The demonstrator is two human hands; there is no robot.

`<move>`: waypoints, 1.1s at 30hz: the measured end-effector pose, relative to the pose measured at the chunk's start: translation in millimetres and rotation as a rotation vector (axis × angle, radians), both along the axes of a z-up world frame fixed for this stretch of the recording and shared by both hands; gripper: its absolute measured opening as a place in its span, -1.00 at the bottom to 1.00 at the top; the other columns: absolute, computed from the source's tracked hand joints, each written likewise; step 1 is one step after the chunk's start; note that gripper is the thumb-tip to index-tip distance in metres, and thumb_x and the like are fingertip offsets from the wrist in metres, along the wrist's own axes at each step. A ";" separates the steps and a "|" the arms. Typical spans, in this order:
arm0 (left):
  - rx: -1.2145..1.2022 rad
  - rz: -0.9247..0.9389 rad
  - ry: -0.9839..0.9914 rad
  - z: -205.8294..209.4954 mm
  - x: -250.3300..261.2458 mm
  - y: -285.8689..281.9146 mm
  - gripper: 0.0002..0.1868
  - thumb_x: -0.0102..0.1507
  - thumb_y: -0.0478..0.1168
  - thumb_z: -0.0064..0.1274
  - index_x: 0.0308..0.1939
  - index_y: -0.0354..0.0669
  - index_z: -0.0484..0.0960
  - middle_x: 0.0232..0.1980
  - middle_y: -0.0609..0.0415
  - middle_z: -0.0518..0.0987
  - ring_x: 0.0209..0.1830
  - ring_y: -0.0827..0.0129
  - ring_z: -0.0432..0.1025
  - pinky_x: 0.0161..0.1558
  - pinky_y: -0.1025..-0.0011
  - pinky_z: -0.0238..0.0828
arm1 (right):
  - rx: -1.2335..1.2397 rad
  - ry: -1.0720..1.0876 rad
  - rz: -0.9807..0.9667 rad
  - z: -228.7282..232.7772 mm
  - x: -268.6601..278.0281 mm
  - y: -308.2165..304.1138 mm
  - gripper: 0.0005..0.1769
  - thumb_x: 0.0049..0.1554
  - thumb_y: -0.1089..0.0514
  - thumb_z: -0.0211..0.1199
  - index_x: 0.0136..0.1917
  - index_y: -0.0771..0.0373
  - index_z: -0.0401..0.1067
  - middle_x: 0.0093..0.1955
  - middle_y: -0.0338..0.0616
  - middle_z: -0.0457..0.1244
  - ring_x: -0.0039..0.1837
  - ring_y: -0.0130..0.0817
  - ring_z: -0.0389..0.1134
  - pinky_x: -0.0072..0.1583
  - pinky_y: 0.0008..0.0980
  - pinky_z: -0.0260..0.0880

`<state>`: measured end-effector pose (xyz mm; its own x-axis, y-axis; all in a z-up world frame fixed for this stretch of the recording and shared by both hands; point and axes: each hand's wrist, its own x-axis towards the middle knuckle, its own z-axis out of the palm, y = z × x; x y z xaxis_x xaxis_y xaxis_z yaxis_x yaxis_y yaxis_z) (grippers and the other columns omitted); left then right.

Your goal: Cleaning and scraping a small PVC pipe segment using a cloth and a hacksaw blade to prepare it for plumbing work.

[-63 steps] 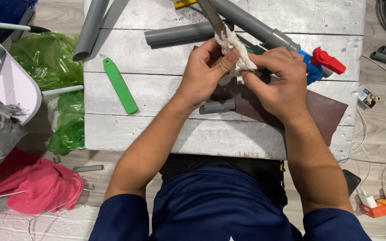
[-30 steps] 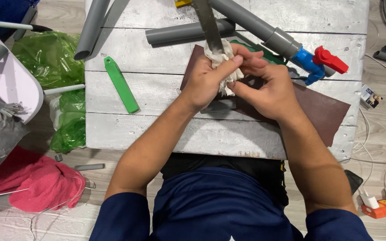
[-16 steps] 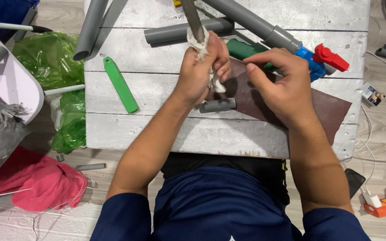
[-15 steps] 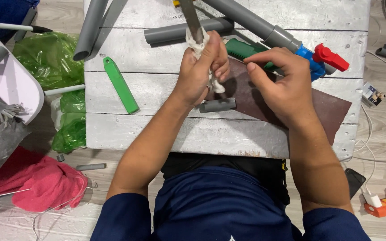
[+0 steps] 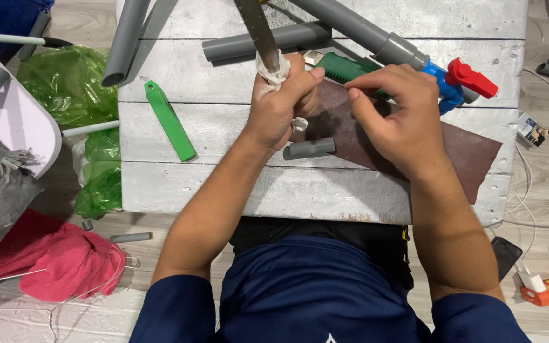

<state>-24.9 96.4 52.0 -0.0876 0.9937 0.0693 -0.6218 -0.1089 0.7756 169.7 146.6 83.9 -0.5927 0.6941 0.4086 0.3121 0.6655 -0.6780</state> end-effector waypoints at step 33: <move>-0.255 -0.100 -0.105 8.9 -3.9 1.5 -0.70 0.34 -0.30 0.01 -0.47 0.02 0.32 -0.65 0.33 0.15 -0.72 0.64 -0.08 -0.64 0.55 -0.19 | 0.141 -0.519 0.269 -12.7 9.2 3.6 -0.66 0.11 -0.11 0.46 0.11 0.02 0.63 0.04 -0.29 0.36 0.07 -0.26 0.24 0.17 -0.17 0.04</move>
